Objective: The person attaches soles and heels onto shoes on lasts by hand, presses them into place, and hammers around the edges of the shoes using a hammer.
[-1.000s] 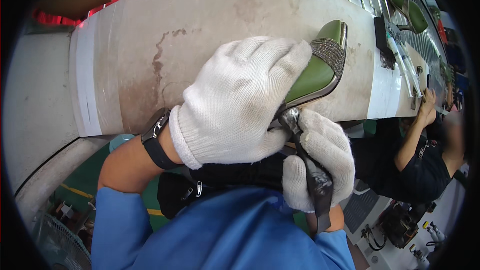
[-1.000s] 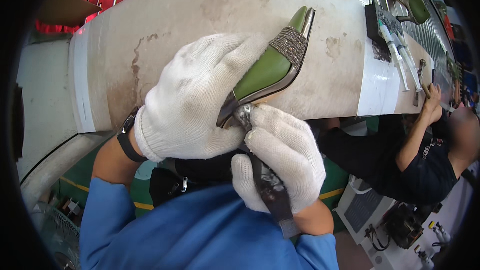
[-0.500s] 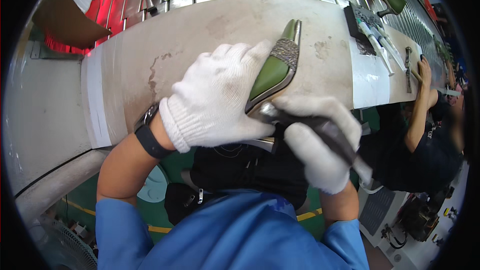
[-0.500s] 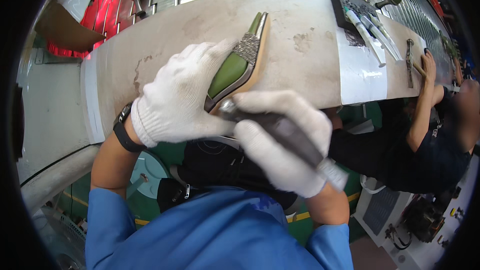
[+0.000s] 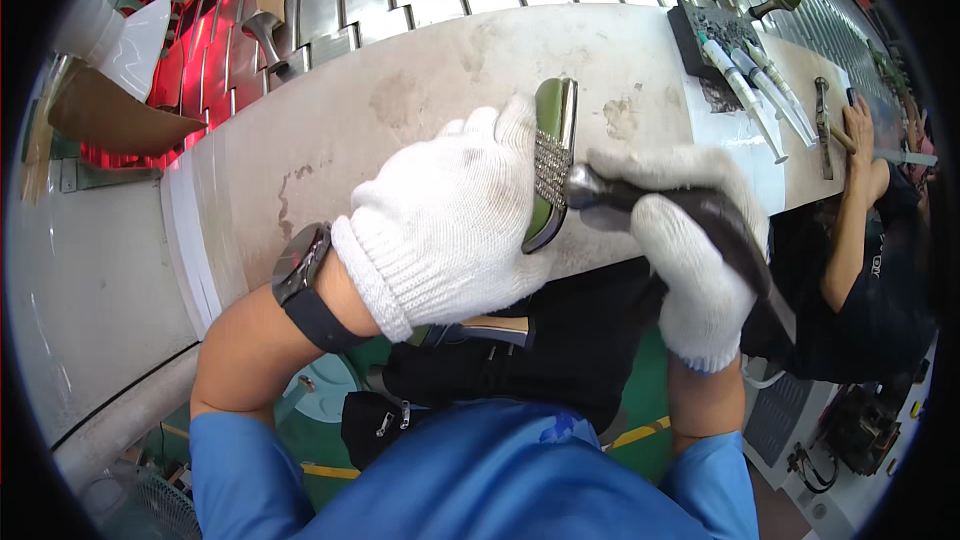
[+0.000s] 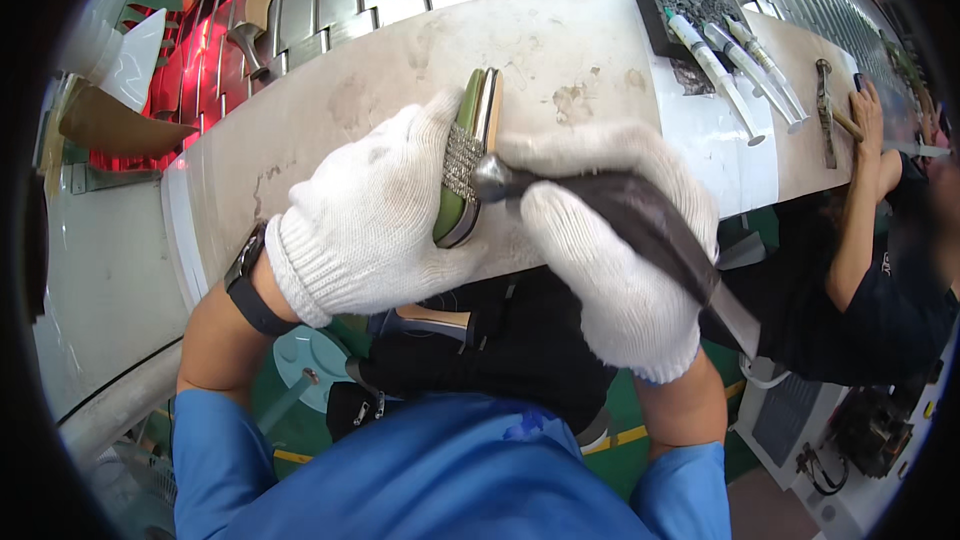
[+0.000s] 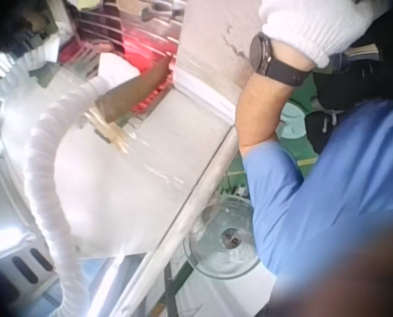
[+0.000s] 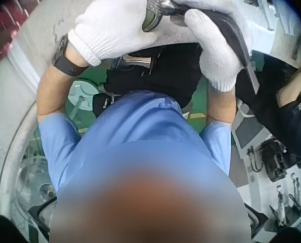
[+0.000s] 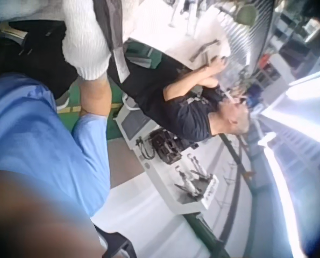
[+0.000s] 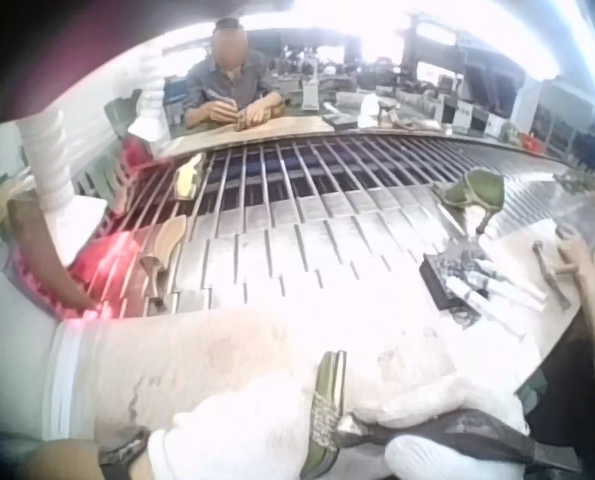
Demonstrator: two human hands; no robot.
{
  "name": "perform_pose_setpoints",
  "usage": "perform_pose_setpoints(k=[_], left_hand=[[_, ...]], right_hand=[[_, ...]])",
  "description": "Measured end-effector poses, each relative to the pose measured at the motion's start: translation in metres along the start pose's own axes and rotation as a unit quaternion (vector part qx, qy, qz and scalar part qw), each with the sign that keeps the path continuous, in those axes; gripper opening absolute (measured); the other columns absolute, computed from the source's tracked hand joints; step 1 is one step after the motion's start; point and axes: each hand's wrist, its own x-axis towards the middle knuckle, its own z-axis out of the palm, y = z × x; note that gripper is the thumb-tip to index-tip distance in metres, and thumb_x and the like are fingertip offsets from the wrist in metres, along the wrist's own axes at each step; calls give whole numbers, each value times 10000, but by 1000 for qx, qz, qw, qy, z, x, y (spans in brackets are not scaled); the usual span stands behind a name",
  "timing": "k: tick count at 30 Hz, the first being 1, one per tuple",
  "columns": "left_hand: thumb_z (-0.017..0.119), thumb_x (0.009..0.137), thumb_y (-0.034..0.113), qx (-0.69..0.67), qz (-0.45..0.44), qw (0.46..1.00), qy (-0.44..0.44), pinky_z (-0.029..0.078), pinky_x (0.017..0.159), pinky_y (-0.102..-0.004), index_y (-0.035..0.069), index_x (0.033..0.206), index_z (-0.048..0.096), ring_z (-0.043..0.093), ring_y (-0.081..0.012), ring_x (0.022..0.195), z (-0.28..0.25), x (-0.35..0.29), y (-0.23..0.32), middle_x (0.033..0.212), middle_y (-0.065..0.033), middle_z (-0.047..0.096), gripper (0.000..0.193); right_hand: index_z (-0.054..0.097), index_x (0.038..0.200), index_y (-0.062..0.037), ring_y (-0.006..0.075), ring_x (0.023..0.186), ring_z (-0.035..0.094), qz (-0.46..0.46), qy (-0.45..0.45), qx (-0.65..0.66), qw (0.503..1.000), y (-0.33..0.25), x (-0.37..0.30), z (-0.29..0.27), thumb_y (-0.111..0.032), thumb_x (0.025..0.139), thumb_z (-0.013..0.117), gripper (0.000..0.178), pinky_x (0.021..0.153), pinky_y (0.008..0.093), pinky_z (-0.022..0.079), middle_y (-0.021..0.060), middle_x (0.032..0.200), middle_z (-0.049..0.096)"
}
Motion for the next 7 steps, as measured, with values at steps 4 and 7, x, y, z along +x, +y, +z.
perform_pose_setpoints(k=[4,7], left_hand=[[821,858,399,9,5,1000,-19,620,915,-466,-159,1445,473,731,-433,1084,-6,3,0,1154,-303,686,882],[871,807,368,-10,-78,992,-101,572,1046,-490,-84,1594,382,703,-452,1215,-16,5,4,1310,-290,670,1031]], right_hand=[[723,1255,39,308,1094,795,11,-10,28,1000,7,48,-5,-144,1071,620,279,953,402,641,201,1215,790],[734,1286,10,330,1135,788,82,-10,87,993,15,81,-8,-199,1100,632,298,975,408,639,200,1237,787]])
